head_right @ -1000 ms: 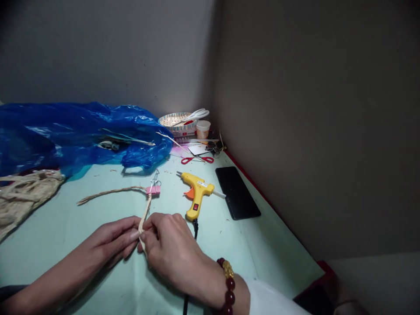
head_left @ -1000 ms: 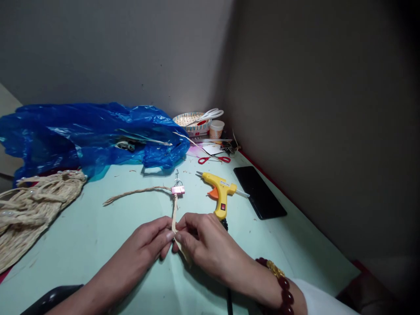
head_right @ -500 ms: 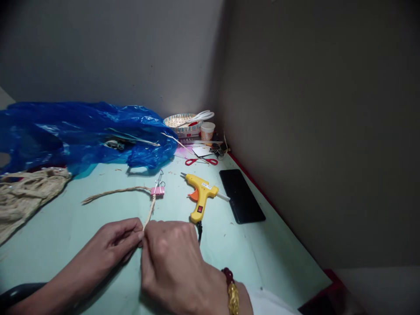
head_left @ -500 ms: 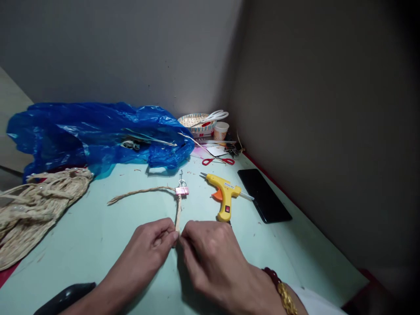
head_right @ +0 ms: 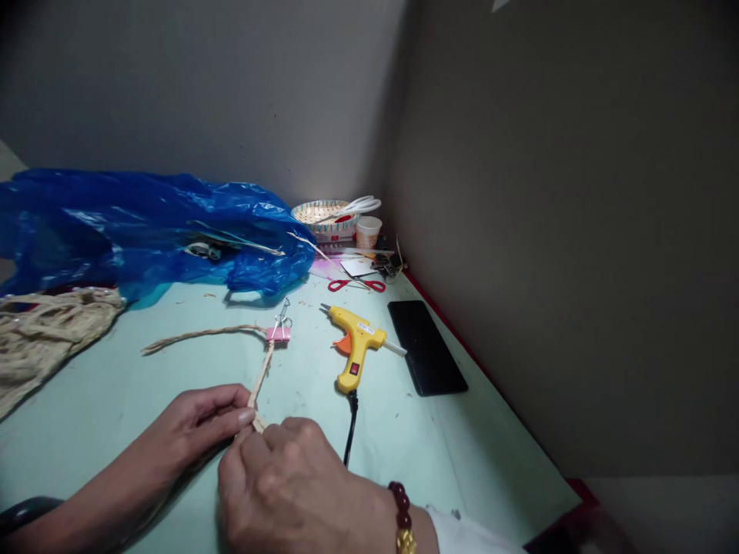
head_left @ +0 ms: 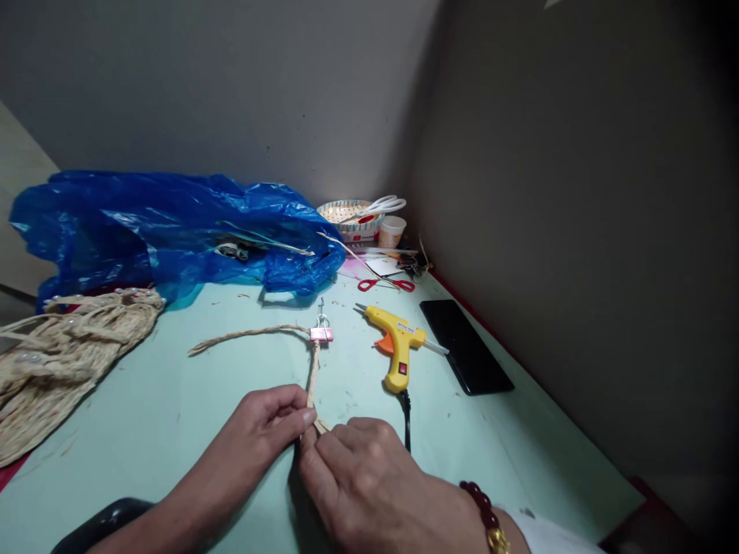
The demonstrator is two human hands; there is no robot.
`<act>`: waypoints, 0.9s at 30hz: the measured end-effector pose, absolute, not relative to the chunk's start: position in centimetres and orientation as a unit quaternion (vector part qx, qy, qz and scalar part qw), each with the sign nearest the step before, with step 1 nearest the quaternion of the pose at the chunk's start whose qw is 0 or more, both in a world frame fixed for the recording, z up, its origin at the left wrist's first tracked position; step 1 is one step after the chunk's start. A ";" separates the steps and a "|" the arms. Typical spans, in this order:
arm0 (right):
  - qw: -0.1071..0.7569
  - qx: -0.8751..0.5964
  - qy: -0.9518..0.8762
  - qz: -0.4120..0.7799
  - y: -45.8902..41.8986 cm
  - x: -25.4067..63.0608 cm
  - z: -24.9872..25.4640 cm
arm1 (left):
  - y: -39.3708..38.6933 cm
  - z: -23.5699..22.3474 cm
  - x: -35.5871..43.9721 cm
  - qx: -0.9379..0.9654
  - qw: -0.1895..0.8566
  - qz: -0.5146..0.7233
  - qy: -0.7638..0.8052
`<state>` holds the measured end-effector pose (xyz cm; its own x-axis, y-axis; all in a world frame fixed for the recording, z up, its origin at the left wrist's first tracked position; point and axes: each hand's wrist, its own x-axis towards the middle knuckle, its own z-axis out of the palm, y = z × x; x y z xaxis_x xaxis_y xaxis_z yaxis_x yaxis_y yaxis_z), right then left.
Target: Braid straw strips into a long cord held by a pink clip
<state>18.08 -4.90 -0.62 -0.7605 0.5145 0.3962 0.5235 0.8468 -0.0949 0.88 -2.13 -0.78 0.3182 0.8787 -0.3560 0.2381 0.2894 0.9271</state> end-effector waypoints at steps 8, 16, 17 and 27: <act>0.212 -0.508 -0.788 0.277 -4.1 18.9 0.9 | -2.2 -0.6 0.8 0.505 0.632 0.263 0.526; 0.145 -0.507 -0.780 0.336 -3.8 19.4 1.1 | -2.2 0.2 1.4 0.564 0.554 0.232 0.566; 0.137 -0.510 -0.782 0.331 -3.7 19.3 1.1 | -2.1 0.2 1.5 0.569 0.548 0.226 0.570; 0.069 -0.516 -0.787 0.332 -3.5 19.4 3.0 | -1.6 -0.9 1.1 0.569 0.541 0.214 0.581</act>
<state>19.38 -3.53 3.01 -0.4583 0.8576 -0.2333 0.7655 0.2475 -0.5939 1.13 -1.56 -0.90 0.2329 0.8931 -0.3849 0.4305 0.2602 0.8643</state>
